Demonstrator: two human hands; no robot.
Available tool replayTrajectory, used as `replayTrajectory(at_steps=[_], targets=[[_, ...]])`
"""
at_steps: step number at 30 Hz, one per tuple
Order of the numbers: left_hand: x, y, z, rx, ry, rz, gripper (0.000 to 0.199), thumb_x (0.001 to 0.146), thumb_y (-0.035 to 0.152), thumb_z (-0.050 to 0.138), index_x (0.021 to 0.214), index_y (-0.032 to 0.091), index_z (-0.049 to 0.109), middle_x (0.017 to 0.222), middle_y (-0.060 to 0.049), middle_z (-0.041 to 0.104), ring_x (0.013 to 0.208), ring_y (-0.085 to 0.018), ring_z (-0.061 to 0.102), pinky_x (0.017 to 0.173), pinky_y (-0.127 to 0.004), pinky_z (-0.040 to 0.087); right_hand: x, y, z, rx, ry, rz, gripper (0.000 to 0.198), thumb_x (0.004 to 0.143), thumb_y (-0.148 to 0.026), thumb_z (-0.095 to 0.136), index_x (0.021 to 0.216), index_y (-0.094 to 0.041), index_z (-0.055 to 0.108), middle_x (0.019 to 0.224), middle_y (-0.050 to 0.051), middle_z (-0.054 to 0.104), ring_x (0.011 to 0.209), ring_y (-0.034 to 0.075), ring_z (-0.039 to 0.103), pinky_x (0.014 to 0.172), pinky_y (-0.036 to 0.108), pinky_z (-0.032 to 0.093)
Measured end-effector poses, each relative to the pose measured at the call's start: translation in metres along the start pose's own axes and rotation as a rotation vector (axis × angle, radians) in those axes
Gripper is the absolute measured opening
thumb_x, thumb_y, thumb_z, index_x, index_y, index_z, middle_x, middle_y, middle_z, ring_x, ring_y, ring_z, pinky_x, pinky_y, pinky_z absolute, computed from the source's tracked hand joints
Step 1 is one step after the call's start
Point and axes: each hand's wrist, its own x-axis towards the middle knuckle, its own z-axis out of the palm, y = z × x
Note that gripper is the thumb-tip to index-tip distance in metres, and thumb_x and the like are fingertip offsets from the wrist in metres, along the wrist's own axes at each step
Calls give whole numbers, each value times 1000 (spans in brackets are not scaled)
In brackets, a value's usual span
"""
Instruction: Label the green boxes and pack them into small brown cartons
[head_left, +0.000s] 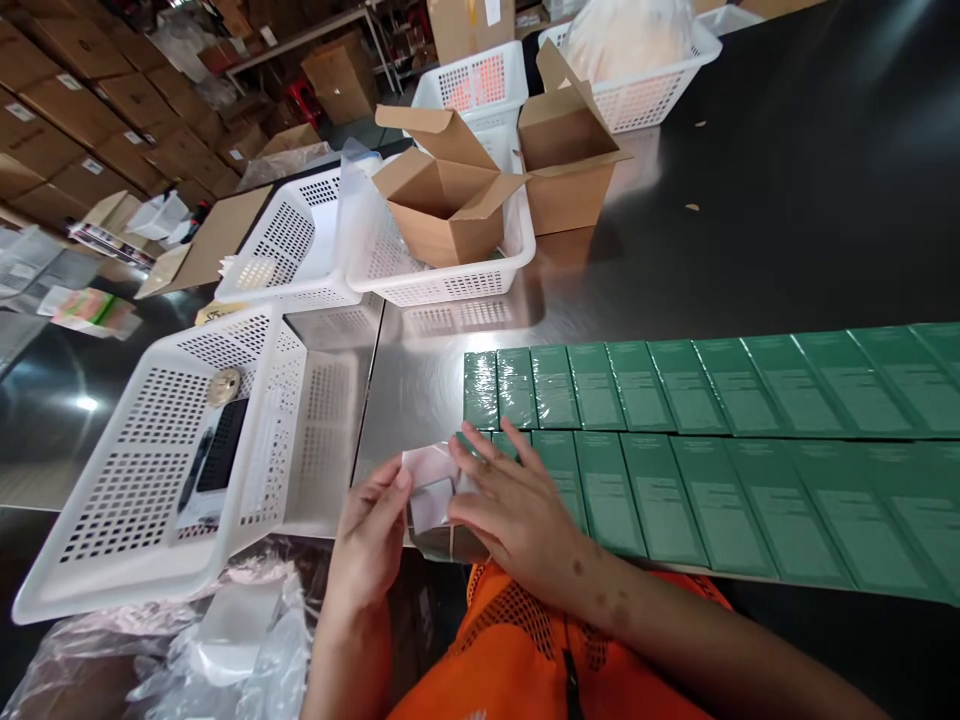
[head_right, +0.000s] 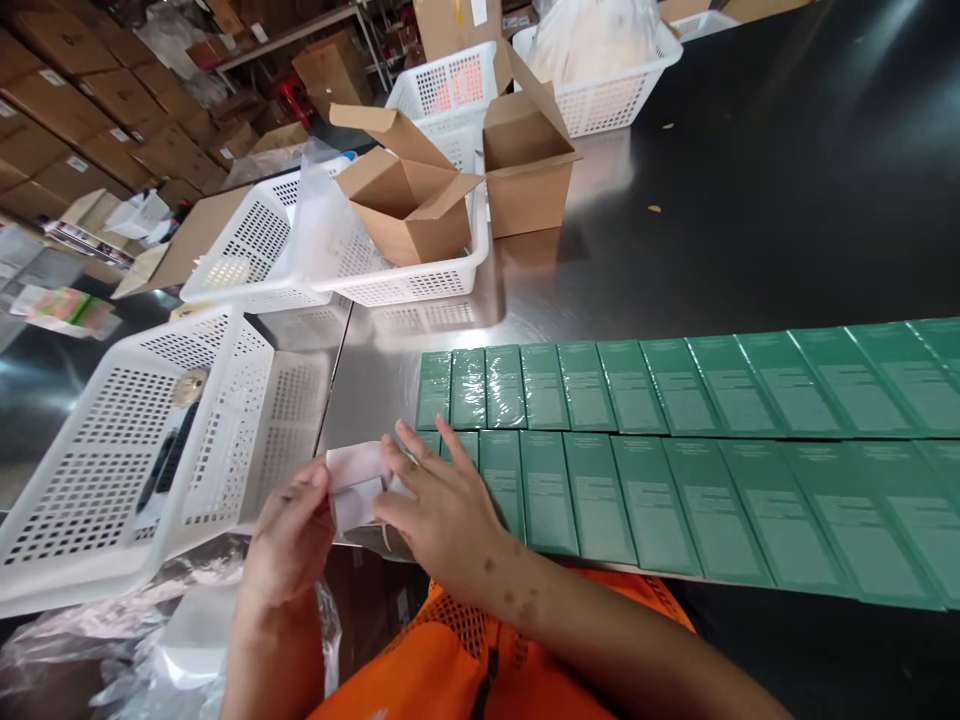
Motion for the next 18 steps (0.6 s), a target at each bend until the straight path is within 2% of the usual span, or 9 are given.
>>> replayTrajectory(at_steps=[3,4,6,8,9,11,13,15,18], targets=[[9,-3,-13,51,103,-57,26,71,40,80,85,18,78,71,-2,73,61,-15,63,56,-24,50,-5,-3,-13,168,-188,-12,12,87,-27,71,76,-25,72,150,5,48,147,35,24,113,64,32],[13,-3,-19,70,142,-61,26,69,39,81,83,18,77,69,-2,72,60,-14,62,55,-23,49,-8,-3,-21,244,-211,-26,9,85,-27,74,76,-27,73,151,3,47,148,34,23,113,62,33],[21,-2,-31,110,225,-47,27,64,39,83,79,18,76,66,0,70,58,-13,59,53,-23,46,-12,-2,-42,399,-175,-45,6,84,-27,74,78,-29,74,144,1,54,143,30,36,111,53,41],[30,1,-40,158,259,-49,23,60,36,81,72,17,75,62,0,67,55,-12,55,50,-21,42,-11,6,-64,517,-44,17,6,86,-29,73,80,-30,73,119,2,69,123,23,58,101,44,52],[33,4,-43,187,244,-48,18,59,33,77,66,17,74,59,0,65,53,-11,52,49,-21,39,-8,12,-74,553,25,86,7,86,-31,72,79,-30,72,103,2,72,109,21,65,93,40,56],[39,7,-42,292,185,-25,16,59,31,65,51,18,66,48,0,57,46,-10,45,45,-22,32,4,30,-87,552,114,295,10,86,-34,73,78,-29,70,81,0,71,84,18,68,76,35,58],[42,9,-34,410,140,16,23,61,31,55,41,20,55,41,2,47,41,-10,38,42,-24,26,20,51,-89,515,104,498,12,83,-35,73,76,-26,69,74,0,69,70,17,65,65,32,54],[44,9,-19,551,91,56,29,69,33,54,43,20,54,39,3,43,40,-10,36,43,-25,24,37,71,-82,515,40,634,15,79,-36,74,75,-23,69,72,0,69,64,15,61,59,29,49],[49,4,3,753,-61,79,33,83,46,57,67,19,68,47,3,54,48,-12,45,50,-25,31,57,93,-64,577,-43,670,21,75,-40,75,76,-19,69,69,0,67,61,13,58,56,27,45]])
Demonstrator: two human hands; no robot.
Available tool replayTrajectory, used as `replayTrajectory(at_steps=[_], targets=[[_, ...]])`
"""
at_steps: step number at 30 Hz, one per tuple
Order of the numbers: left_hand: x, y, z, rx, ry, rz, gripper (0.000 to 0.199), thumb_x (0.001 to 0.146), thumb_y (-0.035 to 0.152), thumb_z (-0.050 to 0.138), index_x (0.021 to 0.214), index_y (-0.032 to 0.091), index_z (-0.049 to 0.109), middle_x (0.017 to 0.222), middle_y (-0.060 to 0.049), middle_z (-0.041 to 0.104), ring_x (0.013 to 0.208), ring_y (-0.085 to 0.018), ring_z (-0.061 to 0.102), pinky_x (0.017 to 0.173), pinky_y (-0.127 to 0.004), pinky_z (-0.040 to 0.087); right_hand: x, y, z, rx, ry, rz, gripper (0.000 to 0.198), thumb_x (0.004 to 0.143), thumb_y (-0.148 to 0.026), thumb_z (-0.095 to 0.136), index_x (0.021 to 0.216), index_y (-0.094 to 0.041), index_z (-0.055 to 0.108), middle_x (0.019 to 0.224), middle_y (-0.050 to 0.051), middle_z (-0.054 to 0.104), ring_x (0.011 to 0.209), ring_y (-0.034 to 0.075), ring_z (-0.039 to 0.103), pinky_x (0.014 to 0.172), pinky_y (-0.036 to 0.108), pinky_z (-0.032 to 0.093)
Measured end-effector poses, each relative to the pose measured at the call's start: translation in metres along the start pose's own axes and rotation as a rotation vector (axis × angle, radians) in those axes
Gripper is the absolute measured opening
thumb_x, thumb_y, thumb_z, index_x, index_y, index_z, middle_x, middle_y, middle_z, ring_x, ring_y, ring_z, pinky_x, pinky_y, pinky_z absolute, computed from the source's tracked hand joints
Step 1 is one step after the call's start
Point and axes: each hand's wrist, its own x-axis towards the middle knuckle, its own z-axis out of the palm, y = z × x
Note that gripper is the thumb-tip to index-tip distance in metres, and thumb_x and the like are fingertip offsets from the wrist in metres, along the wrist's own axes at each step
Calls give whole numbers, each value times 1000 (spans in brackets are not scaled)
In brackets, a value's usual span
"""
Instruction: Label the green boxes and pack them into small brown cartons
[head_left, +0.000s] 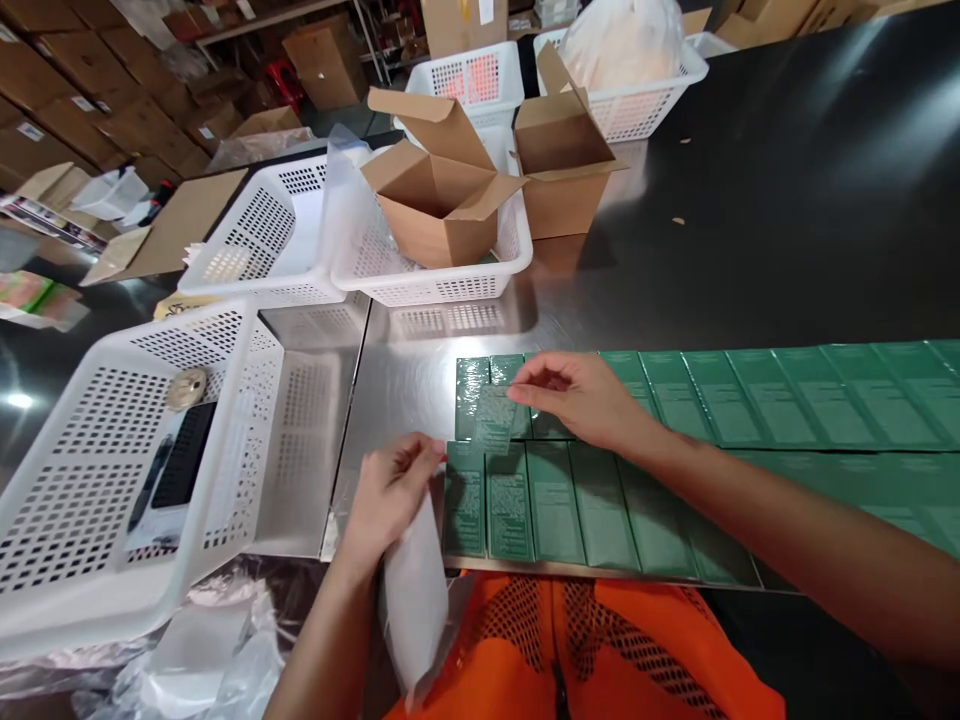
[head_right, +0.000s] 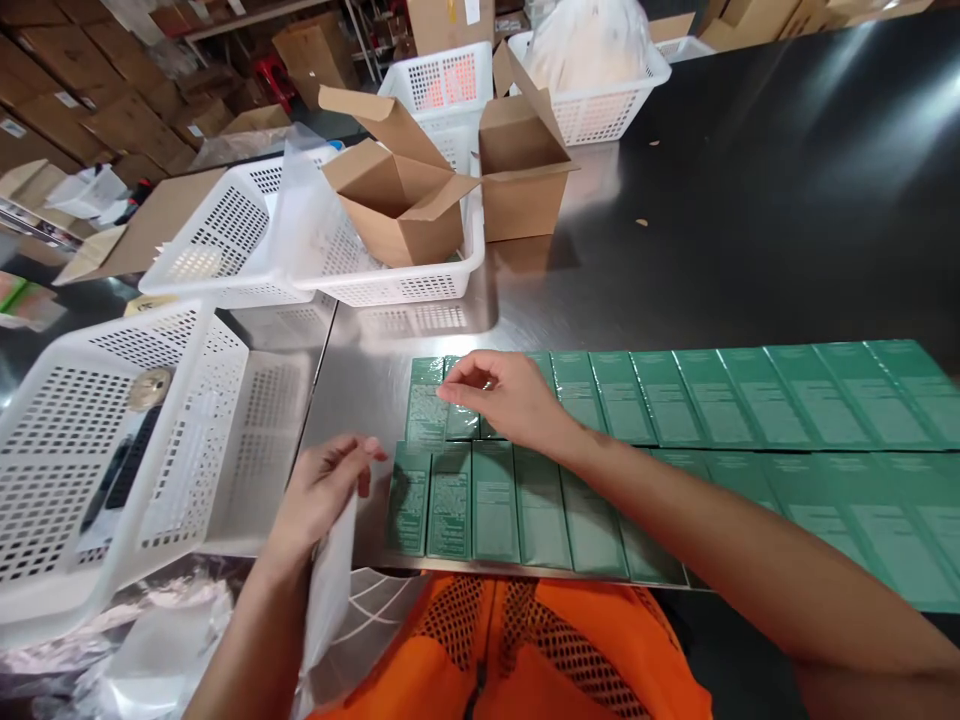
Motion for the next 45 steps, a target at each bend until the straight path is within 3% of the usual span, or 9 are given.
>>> replayTrajectory(at_steps=[2,6,13,30,35,39,41,43,45], targets=[[6,3,10,72,-76,25,38,86,54,55,80,19,69,53,3,60,51,-13,50,53,-25,34,15,6,7,18,-33,11,26,74,-43,75,76,-18,69,67,0,65,60,13,56,56,26,44],[19,0,19,170,-74,52,38,89,50,50,69,20,62,54,3,59,52,-13,47,54,-25,32,33,14,18,15,-85,49,30,73,-46,76,77,-17,69,65,-1,64,57,11,54,53,25,42],[34,-7,29,223,-41,3,34,87,41,48,61,21,54,51,6,46,51,-12,42,53,-25,27,52,28,29,-366,18,-17,10,77,-26,77,72,-19,73,81,1,69,69,13,59,67,26,43],[45,-3,34,246,-96,-102,34,85,39,48,55,22,50,47,6,39,49,-12,38,52,-26,23,55,49,34,-413,26,-9,13,79,-28,77,70,-21,72,78,0,62,66,12,56,64,27,43],[51,1,32,360,-131,-96,33,84,34,49,53,22,47,48,6,39,51,-13,38,55,-27,24,53,50,37,-469,44,-25,16,78,-29,77,69,-20,68,80,0,60,68,13,54,66,30,42],[54,2,26,395,-232,-80,35,83,35,50,51,22,43,48,6,40,52,-13,39,55,-27,24,57,52,39,-497,158,56,45,63,-35,87,90,-21,54,81,-1,58,67,16,53,60,31,40],[51,0,24,380,-264,-88,34,82,36,52,52,22,45,49,6,42,52,-13,40,54,-27,24,62,53,40,-500,177,80,50,66,-33,85,97,-21,47,79,-2,57,68,17,54,60,31,39],[45,-2,22,361,-220,-94,34,82,40,53,54,21,49,50,5,45,53,-13,42,53,-27,25,65,52,39,-468,158,93,38,77,-28,74,99,-22,43,77,-3,56,66,16,56,61,31,41],[36,-3,18,323,-61,-74,34,84,44,53,58,21,55,51,5,48,53,-13,44,53,-26,28,60,48,36,-328,115,138,27,86,-26,64,101,-22,42,75,-4,55,61,15,57,60,31,43]])
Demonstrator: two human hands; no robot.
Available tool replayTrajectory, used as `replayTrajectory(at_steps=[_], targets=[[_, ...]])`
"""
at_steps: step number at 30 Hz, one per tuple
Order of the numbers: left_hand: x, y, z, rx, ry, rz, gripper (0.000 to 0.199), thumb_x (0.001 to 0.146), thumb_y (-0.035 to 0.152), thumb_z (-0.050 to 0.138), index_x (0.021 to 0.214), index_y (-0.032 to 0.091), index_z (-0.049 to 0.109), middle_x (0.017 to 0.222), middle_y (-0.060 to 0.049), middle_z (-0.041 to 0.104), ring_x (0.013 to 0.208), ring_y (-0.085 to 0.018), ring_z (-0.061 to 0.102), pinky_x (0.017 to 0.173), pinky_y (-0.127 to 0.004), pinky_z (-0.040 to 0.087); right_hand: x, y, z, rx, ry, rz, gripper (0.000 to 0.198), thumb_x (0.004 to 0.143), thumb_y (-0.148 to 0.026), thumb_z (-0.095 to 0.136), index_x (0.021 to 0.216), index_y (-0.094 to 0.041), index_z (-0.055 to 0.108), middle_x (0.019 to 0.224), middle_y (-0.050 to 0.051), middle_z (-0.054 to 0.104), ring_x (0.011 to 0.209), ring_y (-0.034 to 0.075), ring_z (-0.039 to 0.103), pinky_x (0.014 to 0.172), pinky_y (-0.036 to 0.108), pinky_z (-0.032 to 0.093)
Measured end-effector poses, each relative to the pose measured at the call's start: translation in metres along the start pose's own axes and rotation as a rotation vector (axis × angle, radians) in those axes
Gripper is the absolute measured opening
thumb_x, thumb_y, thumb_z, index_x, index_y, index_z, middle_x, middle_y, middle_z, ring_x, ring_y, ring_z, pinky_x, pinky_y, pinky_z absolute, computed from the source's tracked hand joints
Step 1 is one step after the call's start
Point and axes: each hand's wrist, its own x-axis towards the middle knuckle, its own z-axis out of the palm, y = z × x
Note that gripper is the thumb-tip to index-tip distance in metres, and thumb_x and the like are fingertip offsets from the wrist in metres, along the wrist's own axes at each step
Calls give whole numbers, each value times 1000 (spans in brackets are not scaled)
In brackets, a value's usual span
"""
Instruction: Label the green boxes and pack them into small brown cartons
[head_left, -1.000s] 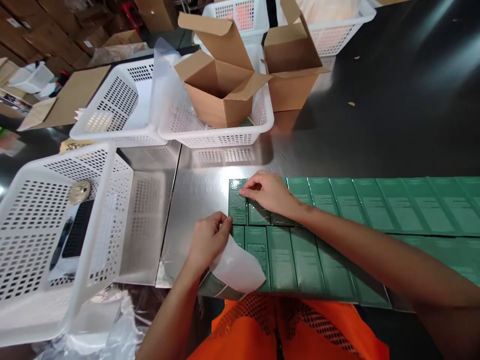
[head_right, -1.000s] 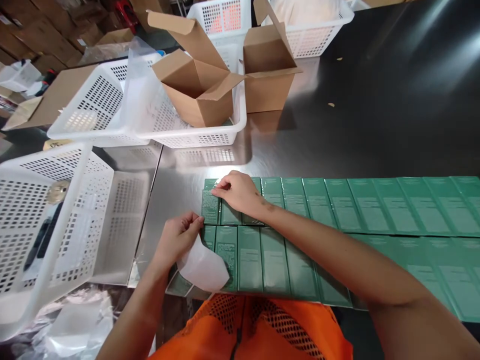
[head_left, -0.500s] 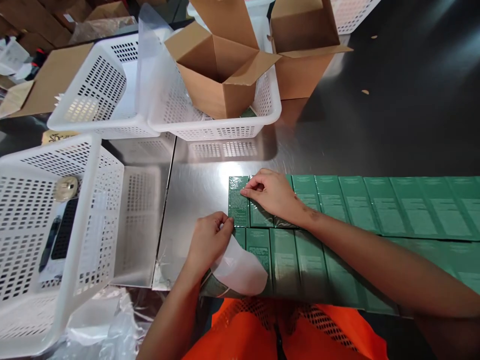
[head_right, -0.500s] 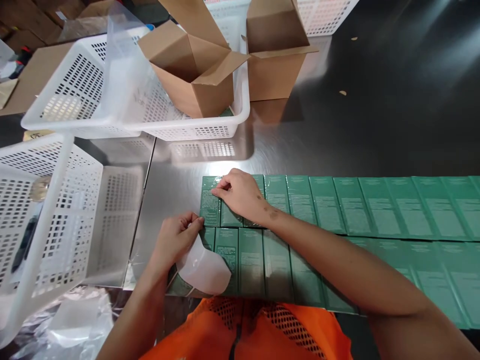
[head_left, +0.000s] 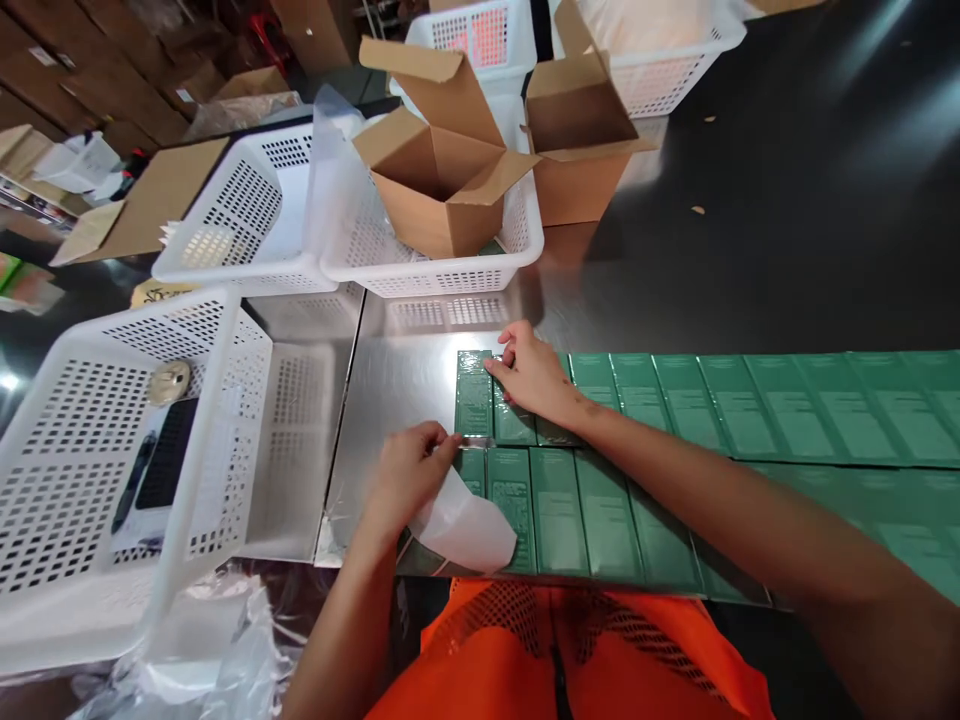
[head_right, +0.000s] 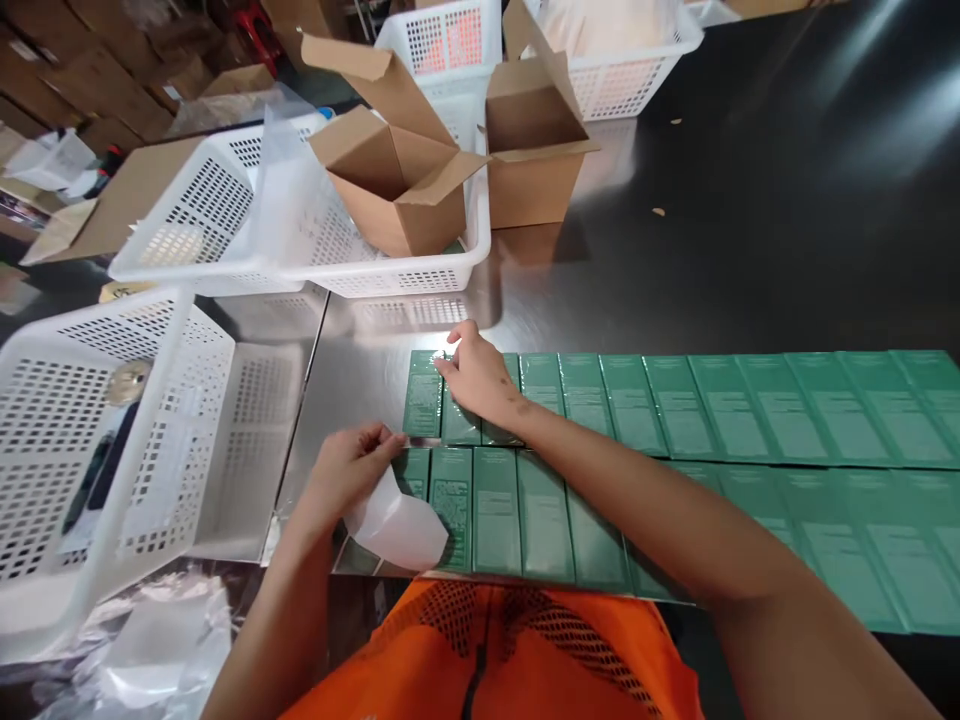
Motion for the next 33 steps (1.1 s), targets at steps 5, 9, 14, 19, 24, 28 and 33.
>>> replayTrajectory(at_steps=[5,9,14,19,24,28,33], targets=[[-28,2,-11,-132,594,-17,29,86,46,56,74,21,64,60,3,61,56,-14,53,58,-25,37,-74,-18,-18,396,-296,-82,42,86,-39,67,115,-25,41,101,4,64,90,20,66,78,36,53],[-39,11,-21,-198,893,32,29,88,46,57,79,19,67,73,-2,69,68,-16,61,64,-27,42,-147,-29,-2,550,-548,-29,95,64,-32,88,135,-29,25,119,8,64,108,25,64,88,40,55],[-52,5,-35,-461,829,50,42,93,57,46,105,21,66,67,3,59,52,-11,51,51,-24,40,-170,-21,29,792,-189,-34,85,84,-30,71,145,-29,12,89,1,69,70,18,67,62,33,56],[-84,-12,-32,-788,262,191,86,74,37,80,148,31,37,72,3,67,65,-14,63,62,-24,54,-161,-13,14,660,-20,-233,55,89,-31,67,139,-31,44,99,4,71,78,18,69,66,33,58],[-109,-29,-21,-716,331,204,65,70,27,83,131,29,59,76,2,72,66,-12,65,58,-19,54,-165,-12,0,535,4,-233,29,82,-29,75,111,-28,72,83,0,70,69,13,65,66,28,56],[-115,-35,-24,-520,411,86,33,70,36,82,98,20,74,70,1,71,60,-12,62,54,-20,50,-168,-10,-7,506,-46,-252,34,75,-28,82,108,-29,76,91,2,64,72,13,62,63,25,56],[-110,-25,-29,-254,485,247,17,73,39,78,74,22,74,80,-2,67,77,-16,62,70,-27,49,-169,-11,-16,449,-38,-229,7,80,-26,76,86,-28,79,95,3,65,69,12,61,62,26,52]])
